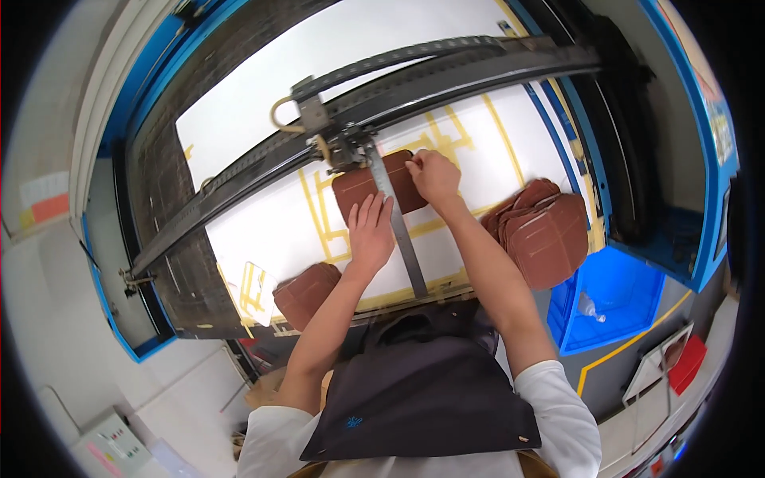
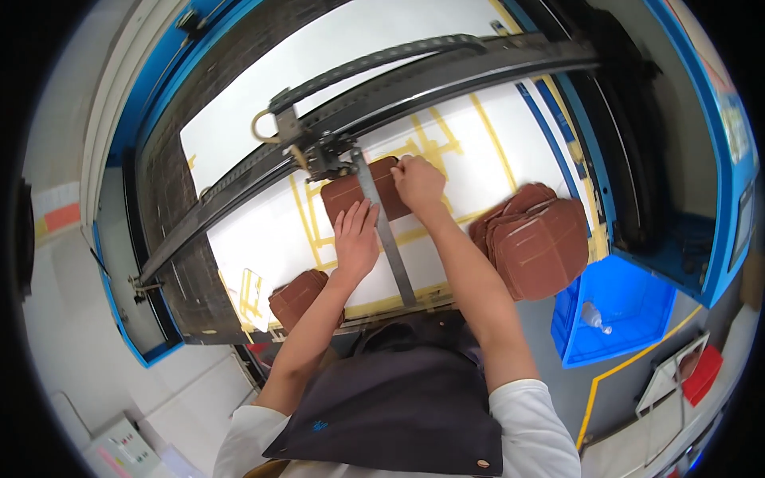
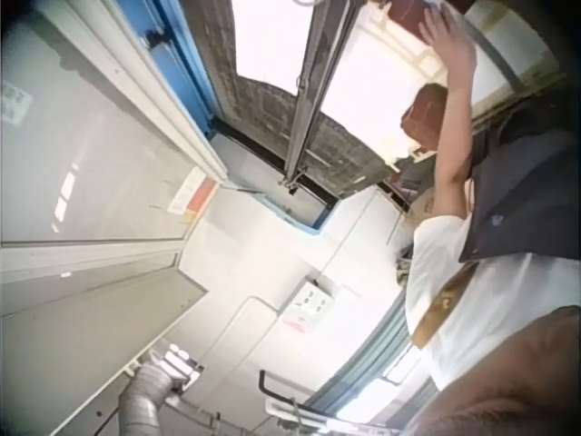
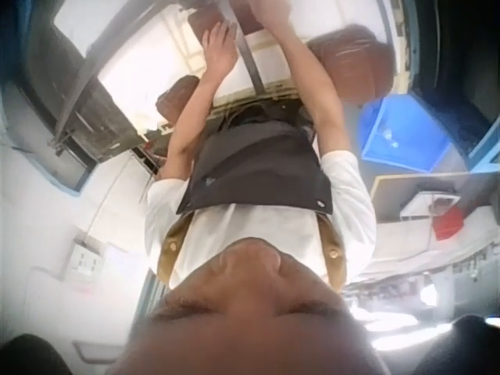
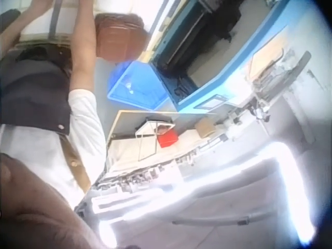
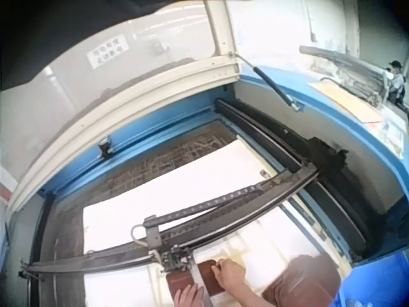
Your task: Position and align leather pieces on a laser cutting machine for precision processing.
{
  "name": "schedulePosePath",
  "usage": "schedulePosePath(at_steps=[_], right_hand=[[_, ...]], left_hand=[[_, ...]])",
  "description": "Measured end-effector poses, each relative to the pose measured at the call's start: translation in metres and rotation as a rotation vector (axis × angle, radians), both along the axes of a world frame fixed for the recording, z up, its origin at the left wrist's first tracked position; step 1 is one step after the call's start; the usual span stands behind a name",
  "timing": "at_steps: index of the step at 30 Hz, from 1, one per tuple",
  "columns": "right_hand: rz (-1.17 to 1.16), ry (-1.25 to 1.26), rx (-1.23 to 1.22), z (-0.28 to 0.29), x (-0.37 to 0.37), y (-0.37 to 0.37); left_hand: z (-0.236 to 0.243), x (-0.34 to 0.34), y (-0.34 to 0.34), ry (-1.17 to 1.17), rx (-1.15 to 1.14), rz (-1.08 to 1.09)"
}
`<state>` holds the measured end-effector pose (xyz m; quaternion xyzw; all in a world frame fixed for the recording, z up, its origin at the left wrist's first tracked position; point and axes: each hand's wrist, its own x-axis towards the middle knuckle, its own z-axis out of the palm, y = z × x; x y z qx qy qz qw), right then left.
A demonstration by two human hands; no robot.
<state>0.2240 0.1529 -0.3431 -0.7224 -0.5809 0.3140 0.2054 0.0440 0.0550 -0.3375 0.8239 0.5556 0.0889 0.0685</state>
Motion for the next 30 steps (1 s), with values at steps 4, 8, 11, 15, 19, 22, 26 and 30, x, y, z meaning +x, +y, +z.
schedulePosePath(at_steps=[4, 8, 11, 15, 19, 22, 26, 30], right_hand=[[0.022, -0.006, -0.018, 0.000, 0.001, 0.005], [0.011, -0.071, -0.075, 0.000, -0.001, 0.008], [0.028, -0.079, -0.075, 0.000, 0.002, 0.010], [0.064, -0.100, -0.063, 0.003, 0.002, 0.010], [0.067, -0.097, -0.099, 0.004, 0.003, 0.011], [0.076, -0.089, -0.099, 0.005, 0.005, 0.010], [0.094, -0.091, -0.130, 0.010, 0.002, 0.009], [0.135, -0.147, -0.066, 0.006, 0.003, 0.007]], left_hand=[[0.002, 0.005, 0.015, -0.014, 0.012, 0.088], [-0.009, -0.002, 0.013, -0.050, -0.005, 0.110], [-0.010, -0.001, 0.012, -0.081, 0.018, 0.120], [-0.012, -0.007, 0.007, -0.161, 0.059, 0.180], [-0.005, -0.001, -0.012, -0.113, 0.071, 0.021], [-0.004, 0.004, -0.018, -0.088, 0.086, -0.068], [-0.004, -0.002, -0.008, -0.086, 0.105, -0.077], [-0.002, -0.008, 0.005, -0.053, 0.096, -0.105]])
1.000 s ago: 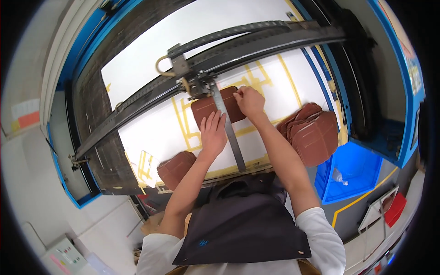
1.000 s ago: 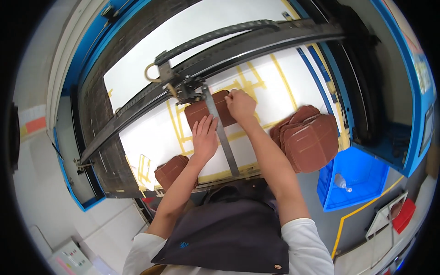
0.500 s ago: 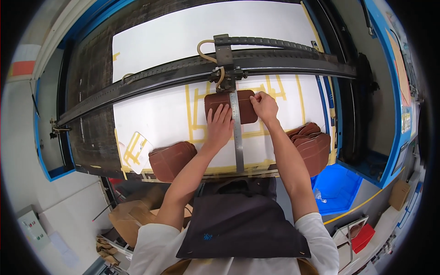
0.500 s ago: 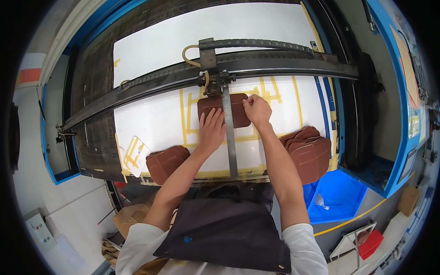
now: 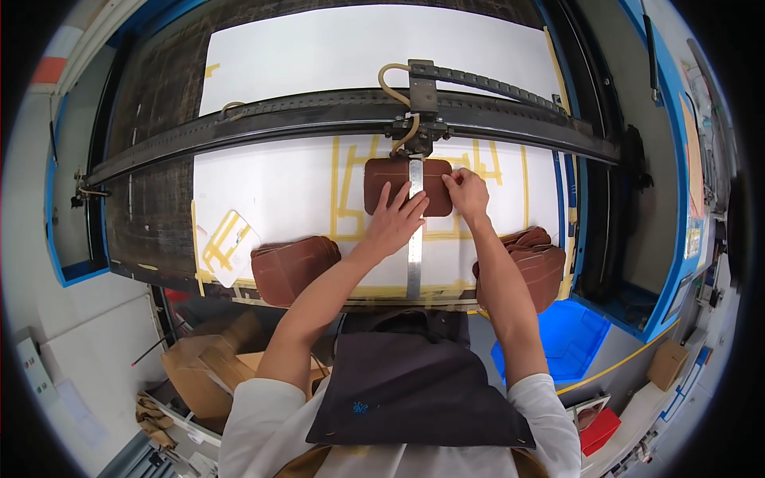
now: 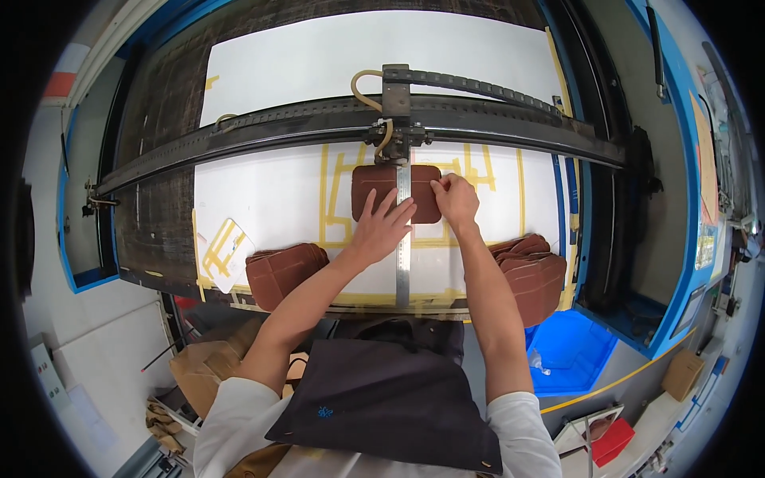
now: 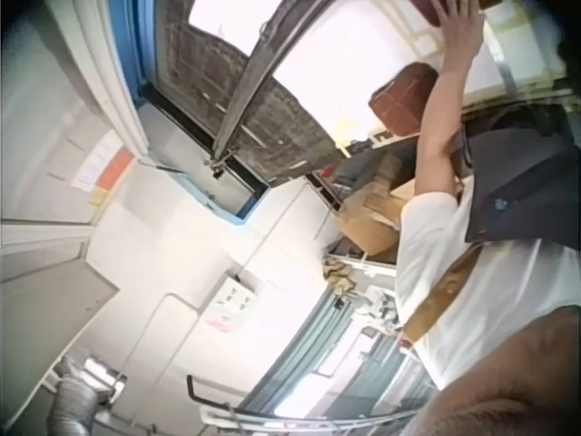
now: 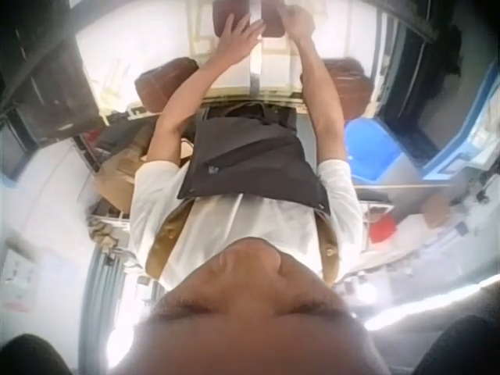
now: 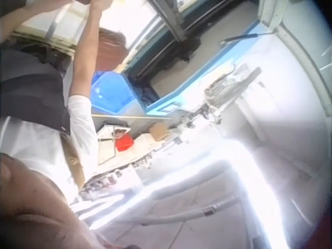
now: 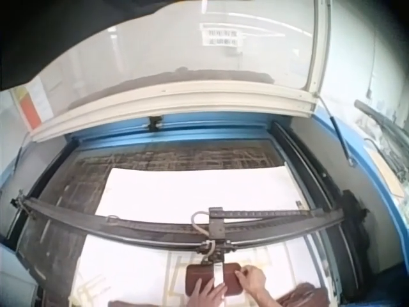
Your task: Position and align leather pieces on a laser cutting machine for precision processing.
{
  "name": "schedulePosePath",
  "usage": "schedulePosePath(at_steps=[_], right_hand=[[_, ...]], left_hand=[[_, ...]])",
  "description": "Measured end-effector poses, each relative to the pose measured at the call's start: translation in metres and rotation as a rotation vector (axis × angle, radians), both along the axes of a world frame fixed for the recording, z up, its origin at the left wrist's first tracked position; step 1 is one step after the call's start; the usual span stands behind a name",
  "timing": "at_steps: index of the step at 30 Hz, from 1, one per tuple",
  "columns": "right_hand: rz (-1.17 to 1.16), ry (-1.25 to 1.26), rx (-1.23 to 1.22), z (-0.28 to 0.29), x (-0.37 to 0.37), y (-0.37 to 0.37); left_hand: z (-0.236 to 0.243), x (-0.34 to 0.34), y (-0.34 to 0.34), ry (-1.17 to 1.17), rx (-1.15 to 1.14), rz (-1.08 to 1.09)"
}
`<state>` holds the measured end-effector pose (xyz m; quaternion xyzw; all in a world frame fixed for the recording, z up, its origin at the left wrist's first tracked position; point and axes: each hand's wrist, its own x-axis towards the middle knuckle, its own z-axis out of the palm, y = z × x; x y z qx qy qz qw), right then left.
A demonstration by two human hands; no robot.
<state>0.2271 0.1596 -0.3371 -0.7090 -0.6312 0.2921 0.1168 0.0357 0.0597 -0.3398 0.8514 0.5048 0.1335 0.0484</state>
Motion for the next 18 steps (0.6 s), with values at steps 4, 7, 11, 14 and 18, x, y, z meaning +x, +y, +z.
schedulePosePath(at_steps=[4, 7, 11, 14, 18], right_hand=[[-0.058, 0.021, -0.001, -0.002, -0.001, -0.002], [-0.087, 0.007, 0.010, -0.003, -0.003, -0.002], [-0.054, -0.096, -0.141, 0.012, -0.003, -0.005], [-0.005, -0.106, -0.155, 0.011, 0.004, -0.012], [-0.041, -0.111, -0.115, 0.011, 0.003, -0.020]], left_hand=[[0.005, 0.003, 0.001, -0.002, -0.038, 0.012], [0.002, 0.002, 0.000, 0.040, -0.020, 0.013], [-0.001, -0.001, 0.000, 0.030, -0.014, 0.012], [-0.003, -0.001, 0.000, 0.000, -0.018, 0.007], [0.003, -0.003, -0.005, -0.018, -0.029, 0.019]])
